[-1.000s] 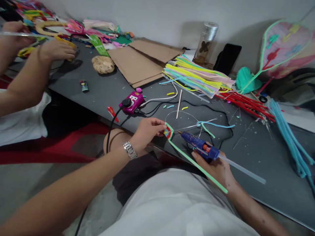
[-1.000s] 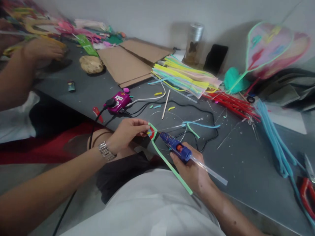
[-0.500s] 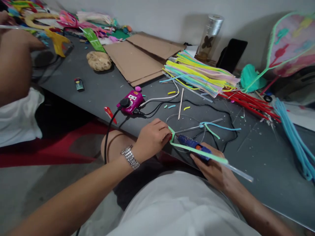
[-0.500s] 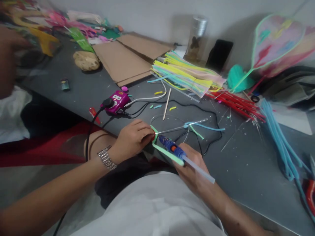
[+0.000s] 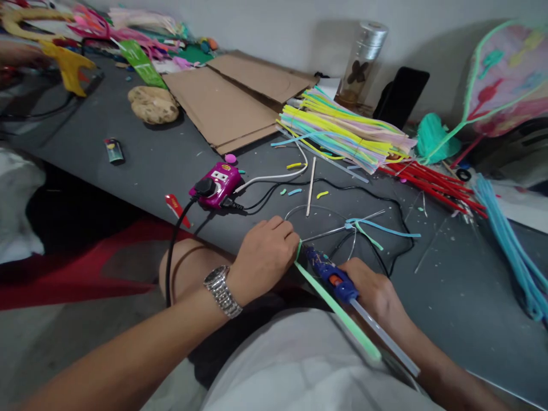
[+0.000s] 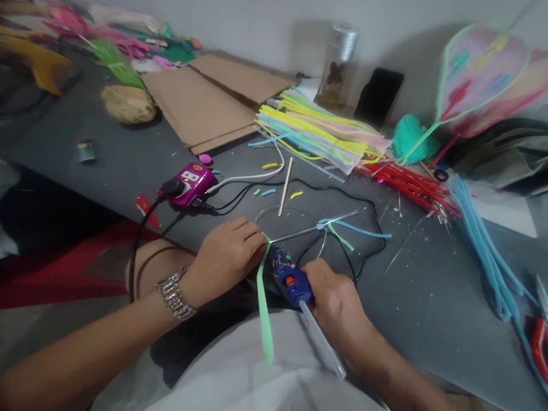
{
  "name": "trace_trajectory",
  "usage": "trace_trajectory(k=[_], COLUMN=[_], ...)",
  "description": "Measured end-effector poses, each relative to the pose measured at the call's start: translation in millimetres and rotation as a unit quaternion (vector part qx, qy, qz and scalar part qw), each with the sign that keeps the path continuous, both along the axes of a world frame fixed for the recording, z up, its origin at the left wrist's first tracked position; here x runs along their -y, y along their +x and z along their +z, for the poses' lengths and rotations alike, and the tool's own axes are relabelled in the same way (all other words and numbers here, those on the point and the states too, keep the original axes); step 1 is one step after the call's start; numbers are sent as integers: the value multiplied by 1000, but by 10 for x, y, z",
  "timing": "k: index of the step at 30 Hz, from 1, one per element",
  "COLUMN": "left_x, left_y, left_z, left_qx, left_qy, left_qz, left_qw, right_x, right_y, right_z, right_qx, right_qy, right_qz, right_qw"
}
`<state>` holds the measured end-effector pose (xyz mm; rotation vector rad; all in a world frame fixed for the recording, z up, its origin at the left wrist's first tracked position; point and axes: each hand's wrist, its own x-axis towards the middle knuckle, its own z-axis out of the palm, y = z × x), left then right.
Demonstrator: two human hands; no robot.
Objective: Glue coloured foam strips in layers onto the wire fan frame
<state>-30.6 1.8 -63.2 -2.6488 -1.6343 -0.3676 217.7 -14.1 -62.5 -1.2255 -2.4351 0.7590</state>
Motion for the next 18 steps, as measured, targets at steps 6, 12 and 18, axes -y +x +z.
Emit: trace_trajectory(k=[6, 12, 18], left_x=[-4, -48, -112], left_y=[21, 20, 85], left_z=[8, 2, 80], left_qx=[6, -1, -32], left_qy=[-1, -27, -60], left_qz=[14, 19, 15], left_qw=[1000, 999, 998], right_x=[-22, -30, -38], right_y=[-28, -1, 24], right_z=[8, -12, -52], right_qx=[37, 54, 58], right_qy=[44, 57, 79], right_qz=[25, 45, 46], right_qw=[998, 996, 994])
